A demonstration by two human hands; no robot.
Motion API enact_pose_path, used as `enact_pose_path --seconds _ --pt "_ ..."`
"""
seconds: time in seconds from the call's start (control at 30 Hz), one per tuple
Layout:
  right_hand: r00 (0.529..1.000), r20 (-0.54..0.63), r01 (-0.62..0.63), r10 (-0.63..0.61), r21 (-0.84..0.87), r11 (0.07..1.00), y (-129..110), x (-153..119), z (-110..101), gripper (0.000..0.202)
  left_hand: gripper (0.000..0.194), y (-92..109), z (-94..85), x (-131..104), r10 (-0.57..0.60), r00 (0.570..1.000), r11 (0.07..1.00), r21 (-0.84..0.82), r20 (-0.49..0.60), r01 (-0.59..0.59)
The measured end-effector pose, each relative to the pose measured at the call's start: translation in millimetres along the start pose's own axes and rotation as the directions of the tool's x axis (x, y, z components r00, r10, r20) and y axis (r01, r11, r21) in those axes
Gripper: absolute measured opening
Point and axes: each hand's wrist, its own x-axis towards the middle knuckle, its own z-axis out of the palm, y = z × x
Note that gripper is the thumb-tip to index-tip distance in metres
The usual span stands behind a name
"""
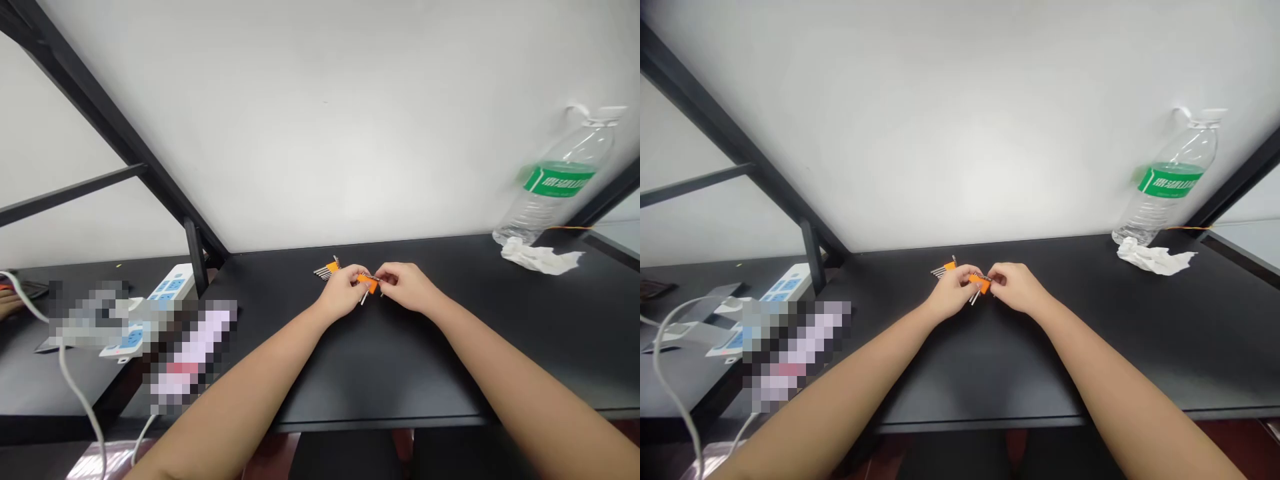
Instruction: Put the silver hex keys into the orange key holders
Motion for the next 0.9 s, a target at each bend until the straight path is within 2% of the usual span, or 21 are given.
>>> enact_pose_path --seconds 0.23,0.37,0.47,0.53,0.63,0.77,0.9 --pt "0.987 -0.104 0.093 -0.119 -0.230 0.969 2 1 2 0.017 0.017 1 2.7 -2 0.072 0.997 0.971 0.233 -0.041 -0.061" --pt "0.980 -0.187 -0.008 -0.063 -0.358 0.934 9 6 -3 0.019 0.019 -1 4.4 -3 0.136 0.989 0.920 0.377 -0.061 -0.103" --pt "0.971 -0.240 -0.095 -0.014 -0.436 0.895 19 10 -10 0.020 0.021 -1 2.1 -4 0.101 0.994 0.926 0.369 -0.049 -0.076" --pt "0.978 -0.207 -0.102 0.008 -0.450 0.887 28 12 -16 0.019 0.023 0 -0.9 -3 0.050 0.998 0.949 0.314 -0.041 -0.035" --pt "0.995 -0.099 -0.069 0.027 -0.452 0.889 40 11 -24 0.015 0.024 1 -4.5 -3 -0.005 0.999 0.968 0.252 -0.044 0.016" --pt "0.995 -0.081 -0.084 0.057 -0.381 0.921 44 7 -29 0.027 0.026 0 -4.6 -3 0.033 0.999 0.972 0.235 -0.033 -0.024" --pt "0.997 0.057 0.063 -0.047 -0.316 0.947 39 5 -24 0.037 0.022 -1 -3.1 -2 0.024 1.000 0.978 0.207 -0.015 -0.020"
